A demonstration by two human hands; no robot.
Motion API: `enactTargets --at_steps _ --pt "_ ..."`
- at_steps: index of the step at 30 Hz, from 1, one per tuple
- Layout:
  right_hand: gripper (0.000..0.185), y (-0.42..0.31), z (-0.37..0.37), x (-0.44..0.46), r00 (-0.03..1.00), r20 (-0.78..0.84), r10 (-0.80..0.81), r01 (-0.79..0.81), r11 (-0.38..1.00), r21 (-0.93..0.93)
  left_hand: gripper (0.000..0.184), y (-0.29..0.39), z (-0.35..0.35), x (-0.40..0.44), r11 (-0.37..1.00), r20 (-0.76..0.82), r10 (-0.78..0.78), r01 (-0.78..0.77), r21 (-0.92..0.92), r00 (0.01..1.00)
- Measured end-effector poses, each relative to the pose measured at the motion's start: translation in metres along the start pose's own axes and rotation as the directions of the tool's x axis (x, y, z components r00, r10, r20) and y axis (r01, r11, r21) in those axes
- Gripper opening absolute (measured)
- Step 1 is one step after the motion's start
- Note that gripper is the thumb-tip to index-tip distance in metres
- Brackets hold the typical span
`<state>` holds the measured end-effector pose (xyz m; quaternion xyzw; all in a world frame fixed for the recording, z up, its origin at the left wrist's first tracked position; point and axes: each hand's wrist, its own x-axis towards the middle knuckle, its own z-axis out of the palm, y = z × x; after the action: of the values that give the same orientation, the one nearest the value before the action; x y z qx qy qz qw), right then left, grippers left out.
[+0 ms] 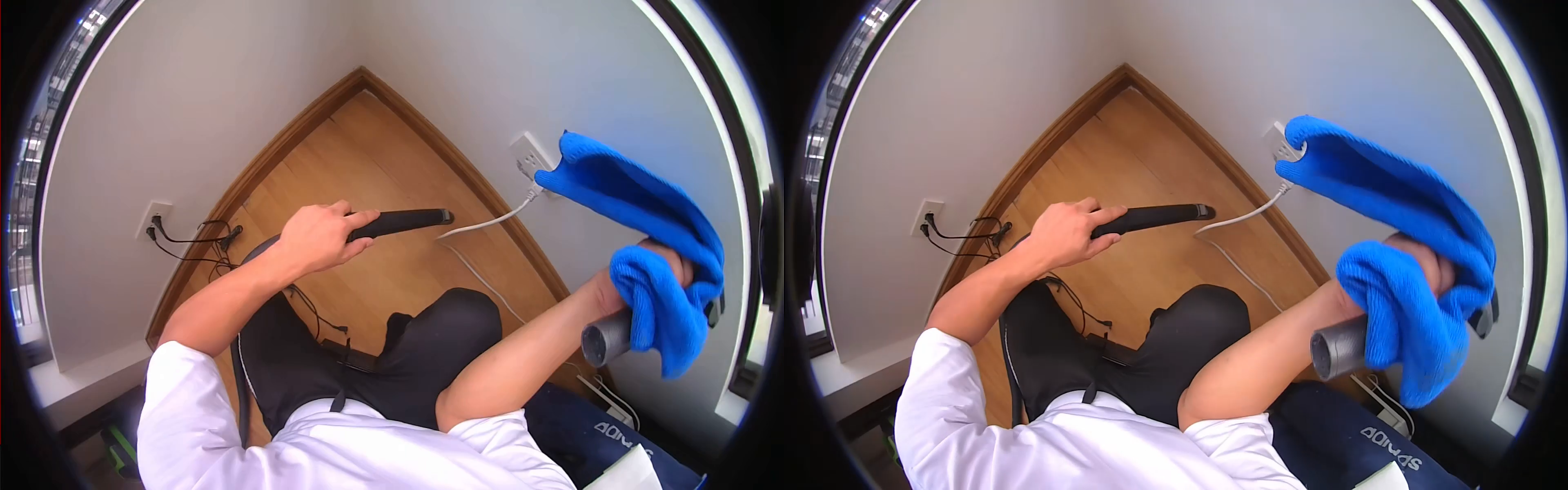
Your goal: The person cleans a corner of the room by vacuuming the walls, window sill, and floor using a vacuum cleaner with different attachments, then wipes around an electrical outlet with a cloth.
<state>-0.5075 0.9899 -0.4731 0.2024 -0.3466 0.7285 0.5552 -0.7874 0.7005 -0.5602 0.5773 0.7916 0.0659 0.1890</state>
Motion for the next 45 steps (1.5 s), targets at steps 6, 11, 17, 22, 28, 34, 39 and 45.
enactTargets --at_steps 6,11,17,22,28,34,39,45 --pt "0.036 -0.091 0.037 0.0 0.798 -0.057 -0.599 0.557 0.771 -0.309 0.058 0.023 -0.053 -0.015 0.977 -0.25 -0.114 0.062 -0.206 0.962" --pt "0.102 -0.059 0.077 -0.005 0.993 0.086 -0.079 0.1 0.956 -0.277 0.059 0.036 -0.087 -0.053 0.984 -0.382 -0.019 -0.052 -0.173 0.924" --pt "0.096 -0.053 0.07 -0.007 0.996 0.002 -0.095 0.095 0.995 -0.039 0.058 0.085 -0.116 -0.018 0.979 -0.305 0.043 -0.101 -0.179 0.951" --pt "0.092 -0.044 0.078 -0.005 0.996 -0.024 -0.089 0.084 0.985 -0.152 0.053 0.055 -0.14 -0.016 0.993 -0.378 0.01 -0.055 -0.108 0.926" --pt "0.098 -0.054 0.054 -0.003 0.997 0.074 0.003 0.005 0.993 -0.115 0.054 0.042 -0.143 -0.045 0.98 -0.396 -0.126 0.053 -0.191 0.91" --pt "0.096 -0.034 0.061 -0.003 0.999 0.017 -0.04 0.041 0.999 -0.021 0.054 0.065 -0.114 -0.03 0.986 -0.286 0.011 -0.059 -0.159 0.958" --pt "0.091 -0.035 0.067 -0.005 0.985 -0.118 -0.128 0.116 0.988 -0.098 0.052 0.031 -0.11 -0.037 0.986 -0.362 -0.109 0.056 -0.154 0.926" --pt "0.098 -0.029 0.065 0.0 0.999 -0.021 -0.024 0.021 0.994 -0.111 0.056 0.055 -0.107 -0.039 0.964 -0.237 -0.029 -0.035 -0.264 0.971"
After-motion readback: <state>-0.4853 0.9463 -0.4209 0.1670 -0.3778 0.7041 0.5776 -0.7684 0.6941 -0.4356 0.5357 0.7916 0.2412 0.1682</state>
